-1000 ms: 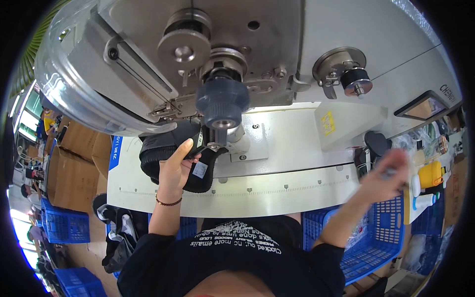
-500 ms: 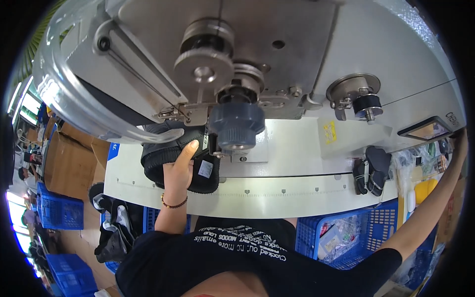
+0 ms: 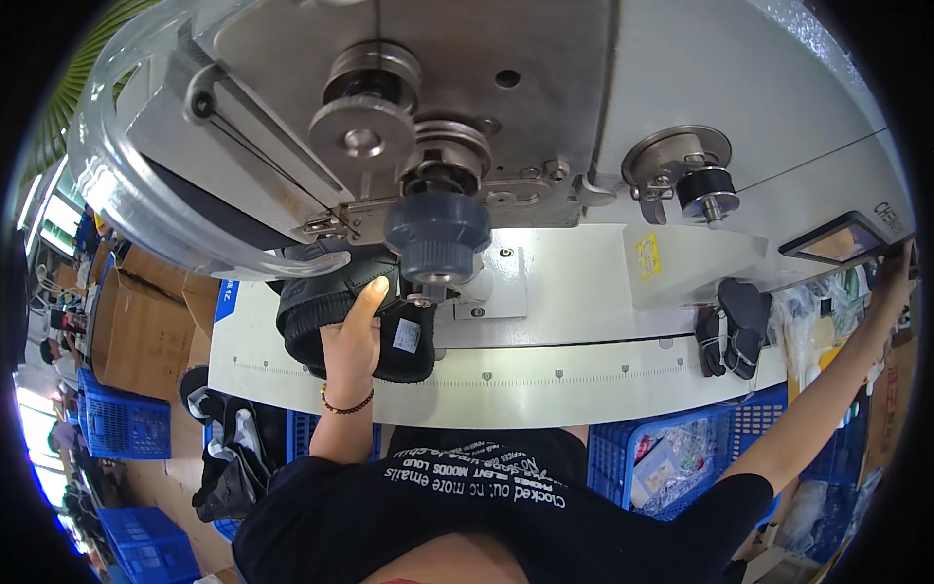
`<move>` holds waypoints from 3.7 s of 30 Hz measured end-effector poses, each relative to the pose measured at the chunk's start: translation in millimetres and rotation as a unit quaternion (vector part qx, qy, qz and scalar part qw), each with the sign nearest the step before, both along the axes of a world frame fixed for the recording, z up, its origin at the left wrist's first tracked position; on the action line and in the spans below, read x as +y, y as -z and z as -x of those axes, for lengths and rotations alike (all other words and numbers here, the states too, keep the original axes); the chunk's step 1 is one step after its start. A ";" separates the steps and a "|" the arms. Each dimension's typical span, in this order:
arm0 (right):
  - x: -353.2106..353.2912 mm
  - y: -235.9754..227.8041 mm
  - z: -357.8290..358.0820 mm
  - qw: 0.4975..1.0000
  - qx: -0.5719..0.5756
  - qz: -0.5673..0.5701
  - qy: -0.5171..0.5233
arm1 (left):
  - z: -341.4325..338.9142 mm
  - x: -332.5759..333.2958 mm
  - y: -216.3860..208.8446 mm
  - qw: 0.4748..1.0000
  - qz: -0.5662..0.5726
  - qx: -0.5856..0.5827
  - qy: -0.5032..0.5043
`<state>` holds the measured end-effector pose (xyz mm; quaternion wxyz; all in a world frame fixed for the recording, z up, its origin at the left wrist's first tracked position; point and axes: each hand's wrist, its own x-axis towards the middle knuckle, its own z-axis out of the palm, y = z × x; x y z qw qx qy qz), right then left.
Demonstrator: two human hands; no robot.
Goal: Stitching together components of a black leather boot using an industrial sewing machine.
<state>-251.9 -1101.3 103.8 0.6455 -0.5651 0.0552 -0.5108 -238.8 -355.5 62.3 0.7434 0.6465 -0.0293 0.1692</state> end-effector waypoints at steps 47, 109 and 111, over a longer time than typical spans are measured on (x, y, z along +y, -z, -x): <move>561.8 171.2 -25.4 0.878 0.173 0.424 -0.139 | -31.0 46.7 10.5 0.994 0.057 0.062 0.064; 737.2 17.0 78.3 0.834 0.186 0.017 -0.519 | 46.6 249.1 73.4 0.926 0.190 0.146 0.292; 735.4 15.7 80.2 0.832 0.183 -0.001 -0.524 | 41.3 256.6 71.3 0.935 0.132 0.144 0.297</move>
